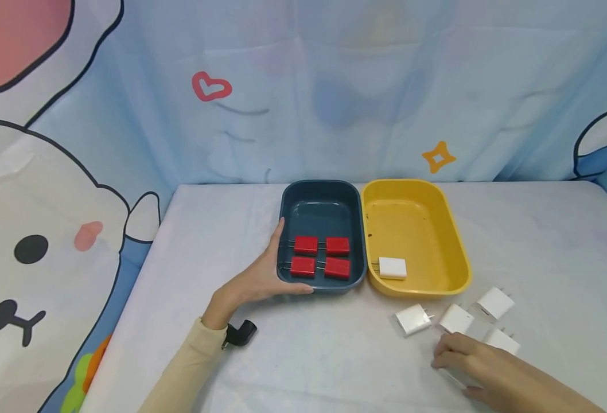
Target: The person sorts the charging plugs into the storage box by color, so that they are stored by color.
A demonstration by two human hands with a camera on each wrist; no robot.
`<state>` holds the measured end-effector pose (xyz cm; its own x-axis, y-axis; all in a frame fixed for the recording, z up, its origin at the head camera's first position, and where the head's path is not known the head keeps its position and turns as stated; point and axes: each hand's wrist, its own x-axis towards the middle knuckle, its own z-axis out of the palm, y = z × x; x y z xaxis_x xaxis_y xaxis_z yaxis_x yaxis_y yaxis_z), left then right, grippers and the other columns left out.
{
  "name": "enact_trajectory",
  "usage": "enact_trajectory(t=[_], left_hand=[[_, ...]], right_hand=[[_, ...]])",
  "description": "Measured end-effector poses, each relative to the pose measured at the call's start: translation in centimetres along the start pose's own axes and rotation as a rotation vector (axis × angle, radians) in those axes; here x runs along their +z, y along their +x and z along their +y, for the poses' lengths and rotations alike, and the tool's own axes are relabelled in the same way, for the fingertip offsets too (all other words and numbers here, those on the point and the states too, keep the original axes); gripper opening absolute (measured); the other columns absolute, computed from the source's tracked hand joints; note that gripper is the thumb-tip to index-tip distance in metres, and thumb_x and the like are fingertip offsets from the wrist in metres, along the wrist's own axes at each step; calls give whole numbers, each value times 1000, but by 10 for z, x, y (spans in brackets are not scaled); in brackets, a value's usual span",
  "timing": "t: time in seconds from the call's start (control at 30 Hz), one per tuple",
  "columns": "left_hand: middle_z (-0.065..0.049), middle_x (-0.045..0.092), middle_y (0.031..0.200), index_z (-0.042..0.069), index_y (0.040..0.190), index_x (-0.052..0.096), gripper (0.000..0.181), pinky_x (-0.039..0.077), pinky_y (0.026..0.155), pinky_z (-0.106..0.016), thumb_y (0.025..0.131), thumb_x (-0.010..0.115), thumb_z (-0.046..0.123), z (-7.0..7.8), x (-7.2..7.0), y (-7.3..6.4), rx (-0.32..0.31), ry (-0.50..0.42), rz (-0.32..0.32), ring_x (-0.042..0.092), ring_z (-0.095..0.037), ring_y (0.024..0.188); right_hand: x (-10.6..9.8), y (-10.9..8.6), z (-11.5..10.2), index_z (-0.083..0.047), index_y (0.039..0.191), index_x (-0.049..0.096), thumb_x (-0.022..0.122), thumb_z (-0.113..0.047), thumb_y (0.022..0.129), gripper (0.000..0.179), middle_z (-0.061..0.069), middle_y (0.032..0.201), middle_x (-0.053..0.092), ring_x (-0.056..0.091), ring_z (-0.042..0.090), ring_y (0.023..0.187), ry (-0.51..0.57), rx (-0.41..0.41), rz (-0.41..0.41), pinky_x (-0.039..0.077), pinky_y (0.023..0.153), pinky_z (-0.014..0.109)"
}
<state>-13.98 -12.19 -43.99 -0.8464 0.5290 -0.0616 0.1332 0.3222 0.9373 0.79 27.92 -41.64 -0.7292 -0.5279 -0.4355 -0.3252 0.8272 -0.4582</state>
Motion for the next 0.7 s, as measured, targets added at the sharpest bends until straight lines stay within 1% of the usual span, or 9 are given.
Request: enact_trajectory(t=[0.1,0.2,0.33,0.4,0.57,0.63,0.7], left_hand=[[0,11,173,23,167,-13,135,37,119,-56,80,89,25,0,0,0,-6,8,5,17,-20,155],[0,10,173,23,167,-13,135,38,118,-56,80,89,26,0,0,0,-10,18,4,17,-21,156],[0,10,174,22,167,-14,135,37,119,-56,80,89,27,0,0,0,-14,26,-1,17,-21,156],[-1,10,174,22,167,-14,136,36,119,-56,80,89,26,1,0,0,-11,24,-2,17,-20,156],[-1,11,173,21,167,-14,135,37,119,-55,80,89,23,2,0,0,6,10,-4,18,-20,155],[-1,11,174,21,167,-14,136,37,119,-56,80,89,23,2,0,0,5,10,-5,17,-20,155],[0,10,174,21,167,-15,136,36,119,-56,80,89,23,1,-1,0,-2,20,-4,17,-20,156]], right_hand=[[1,0,1,-20,119,72,92,-14,77,48,-4,119,65,62,18,97,-21,1,13,61,83,40],[1,1,2,-17,118,72,93,-13,75,48,-2,118,67,63,21,99,-24,28,14,61,84,42],[2,1,2,-16,118,72,93,-12,74,49,-1,120,67,63,22,100,-1,74,1,60,86,44],[2,1,3,-16,117,73,94,-12,73,49,-1,120,68,63,22,99,-14,66,8,60,85,45],[1,-1,6,-16,113,75,96,-16,71,47,2,118,67,65,21,95,-96,2,59,62,81,41],[1,-1,6,-17,112,76,96,-17,70,47,2,118,67,65,22,96,-116,7,66,62,80,40],[1,-1,6,-17,113,76,96,-17,70,47,3,119,68,66,23,96,-117,30,63,62,80,41]])
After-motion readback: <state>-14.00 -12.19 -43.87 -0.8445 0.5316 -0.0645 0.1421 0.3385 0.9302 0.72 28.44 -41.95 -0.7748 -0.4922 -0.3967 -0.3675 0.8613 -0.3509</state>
